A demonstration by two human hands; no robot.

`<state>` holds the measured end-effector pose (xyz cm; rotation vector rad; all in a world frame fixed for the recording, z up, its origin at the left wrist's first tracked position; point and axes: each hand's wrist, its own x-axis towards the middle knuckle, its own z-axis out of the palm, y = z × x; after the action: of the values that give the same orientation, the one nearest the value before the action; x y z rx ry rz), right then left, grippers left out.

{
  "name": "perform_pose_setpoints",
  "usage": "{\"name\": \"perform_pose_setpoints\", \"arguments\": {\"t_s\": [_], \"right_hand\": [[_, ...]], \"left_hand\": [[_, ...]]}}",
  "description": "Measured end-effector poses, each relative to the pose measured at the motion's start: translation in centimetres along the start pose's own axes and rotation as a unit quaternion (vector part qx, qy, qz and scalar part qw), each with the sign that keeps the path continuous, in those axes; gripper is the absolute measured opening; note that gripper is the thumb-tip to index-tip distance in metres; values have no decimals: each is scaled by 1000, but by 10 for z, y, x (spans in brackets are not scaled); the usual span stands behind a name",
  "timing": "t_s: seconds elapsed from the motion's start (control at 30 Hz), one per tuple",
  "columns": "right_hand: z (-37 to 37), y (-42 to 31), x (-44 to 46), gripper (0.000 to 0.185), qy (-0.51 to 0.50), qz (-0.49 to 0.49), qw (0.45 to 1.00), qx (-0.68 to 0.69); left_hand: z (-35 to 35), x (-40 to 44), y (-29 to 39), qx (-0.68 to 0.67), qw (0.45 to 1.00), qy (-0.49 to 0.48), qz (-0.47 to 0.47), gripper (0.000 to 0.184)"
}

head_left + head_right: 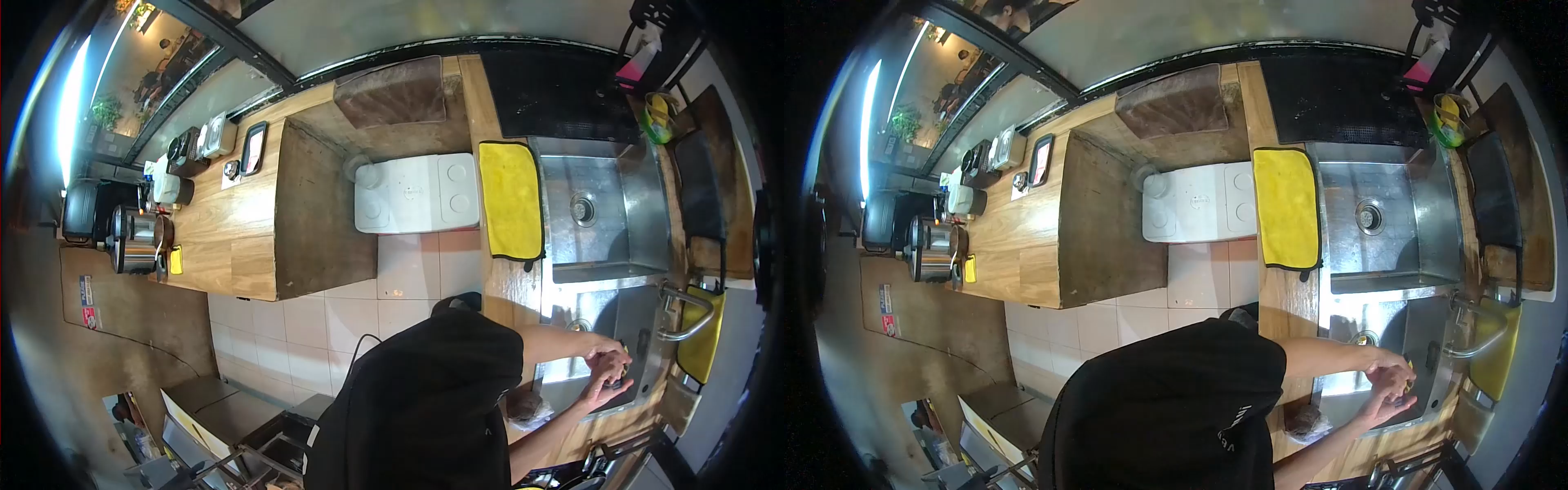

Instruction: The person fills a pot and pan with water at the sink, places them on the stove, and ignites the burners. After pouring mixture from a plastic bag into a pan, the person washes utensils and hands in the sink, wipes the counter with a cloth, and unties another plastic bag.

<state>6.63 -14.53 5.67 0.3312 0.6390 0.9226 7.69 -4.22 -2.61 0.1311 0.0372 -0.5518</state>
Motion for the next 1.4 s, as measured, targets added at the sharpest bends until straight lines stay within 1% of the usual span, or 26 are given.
{"name": "perform_pose_setpoints", "arguments": {"t_s": [0.03,0.07,0.1,0.13,0.17,0.2,0.27,0.3,0.33,0.4,0.5,0.57,0.6,0.63,0.7,0.77,0.83,0.87,1.03,1.1,1.2,1.27,1.3,1.33,1.37,1.4], "right_hand": [[-1,9,-1,23,16,25,999,38],[-29,-80,4,16,-3,118,992,-37],[-44,-92,3,15,23,133,990,-38],[-47,-70,2,13,134,-38,944,-300],[-51,-49,1,11,188,-137,878,-418],[-53,-19,1,9,268,-215,777,-528],[-60,7,2,4,279,-230,748,-556],[-70,-38,-7,13,226,11,813,-536],[-81,-34,0,22,307,-39,797,-518],[-91,-22,9,16,354,-113,745,-553],[-105,-13,19,13,401,-182,648,-621],[-101,-2,24,18,431,-242,573,-654],[-132,-35,33,29,436,-250,446,-740],[-138,-41,33,29,440,-262,448,-733],[-142,-44,33,43,350,-275,112,-889],[-123,-26,27,39,380,-246,119,-884],[-112,-20,28,36,321,-240,110,-910],[-109,-14,27,33,415,-223,155,-868],[-95,-2,25,38,452,-186,133,-862],[-91,-3,27,41,445,-189,112,-868],[-80,-2,32,47,426,-205,152,-868],[-68,-6,27,55,396,-277,346,-804],[-63,-4,19,55,394,-279,351,-802],[-51,-2,10,62,414,-246,427,-766],[-37,-3,9,68,423,-214,499,-726],[-32,-2,10,68,415,-221,504,-725]], "left_hand": [[-14,16,-3,36,998,56,-16,30],[-19,24,-5,76,993,83,-25,29],[-26,22,-5,126,986,106,-19,29],[-32,24,-9,195,971,135,-9,28],[-45,22,-8,269,951,153,3,27],[-55,24,-16,359,918,167,9,27],[-79,26,-30,570,804,168,5,26],[-91,29,-35,651,742,161,-10,26],[-104,32,-38,707,688,164,-27,26],[-129,47,-43,762,616,190,-59,26],[-69,30,-25,684,646,308,-141,22],[-34,9,-13,575,726,364,-100,9],[-13,2,-9,505,775,372,-80,4],[-22,7,-9,498,778,377,-65,2],[-18,6,-8,471,766,431,-76,5],[-52,14,-16,476,761,436,-64,6],[-43,15,-15,481,756,442,-45,8],[-38,12,-18,433,757,489,-23,10],[-26,6,-21,323,745,584,14,9],[-50,6,-14,334,755,564,7,10],[-55,4,6,347,814,460,-80,15],[-11,0,22,611,722,321,48,44],[-16,5,41,727,591,333,110,75],[-10,12,60,739,540,323,241,74],[-2,20,85,681,606,352,213,80],[20,25,111,588,720,349,116,85]]}}
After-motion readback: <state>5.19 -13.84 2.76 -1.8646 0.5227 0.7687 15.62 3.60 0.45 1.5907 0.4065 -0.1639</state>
